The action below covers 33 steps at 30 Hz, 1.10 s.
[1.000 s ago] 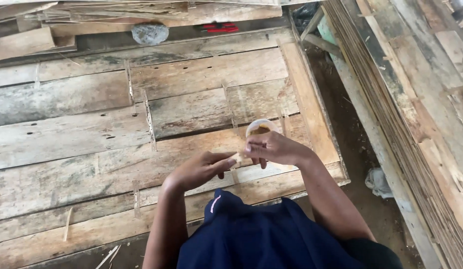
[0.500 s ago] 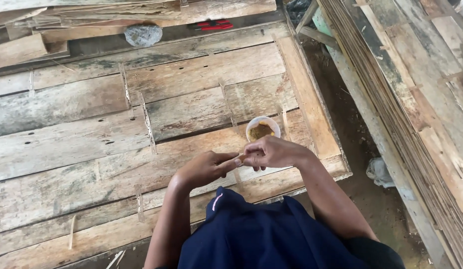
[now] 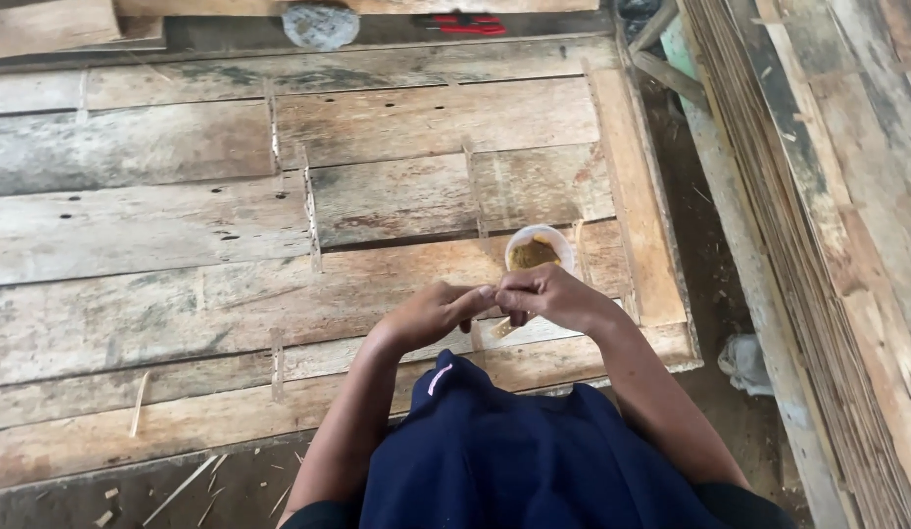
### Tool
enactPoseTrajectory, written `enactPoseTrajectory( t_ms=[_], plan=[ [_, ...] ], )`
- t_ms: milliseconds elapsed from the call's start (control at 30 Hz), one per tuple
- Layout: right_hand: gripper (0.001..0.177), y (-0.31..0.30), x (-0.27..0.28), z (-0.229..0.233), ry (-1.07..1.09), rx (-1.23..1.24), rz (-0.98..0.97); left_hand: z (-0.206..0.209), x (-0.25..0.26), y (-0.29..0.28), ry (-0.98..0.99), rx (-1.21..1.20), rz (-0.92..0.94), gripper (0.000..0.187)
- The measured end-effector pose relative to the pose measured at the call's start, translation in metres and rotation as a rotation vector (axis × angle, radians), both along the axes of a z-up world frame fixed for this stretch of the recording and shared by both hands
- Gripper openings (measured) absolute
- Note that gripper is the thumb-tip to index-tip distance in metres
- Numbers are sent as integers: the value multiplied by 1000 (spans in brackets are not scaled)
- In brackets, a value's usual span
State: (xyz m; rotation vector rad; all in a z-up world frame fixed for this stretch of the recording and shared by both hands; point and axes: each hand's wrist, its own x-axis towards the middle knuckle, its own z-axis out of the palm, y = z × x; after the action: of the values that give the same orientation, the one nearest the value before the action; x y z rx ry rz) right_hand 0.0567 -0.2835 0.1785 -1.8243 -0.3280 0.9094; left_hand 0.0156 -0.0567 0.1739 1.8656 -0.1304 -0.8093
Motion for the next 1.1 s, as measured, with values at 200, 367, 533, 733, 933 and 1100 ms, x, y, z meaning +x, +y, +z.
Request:
enactPoseTrajectory(
  t_ms=[200,367,533,733,933,1100],
  plan=[
    [25,-28,28,0,-146,300,-619,-38,14,8,-941,80,413,38],
    [34,-58,36,25,-107,482,-659,-114,45,23,-569,770,386,79],
    [45,-63,29,25,-46,656,-596,-186,55,35,-586,1005,352,80],
    [52,-61,22,38,-42,617,-613,-142,48,15,-489,955,386,91],
    [61,-63,33,53,-31,667,-615,-73,39,-87,-486,-465,269,73],
    [62,-119,69,37,-387,441,-783,-108,20,-100,21,-674,244,27]
  ],
)
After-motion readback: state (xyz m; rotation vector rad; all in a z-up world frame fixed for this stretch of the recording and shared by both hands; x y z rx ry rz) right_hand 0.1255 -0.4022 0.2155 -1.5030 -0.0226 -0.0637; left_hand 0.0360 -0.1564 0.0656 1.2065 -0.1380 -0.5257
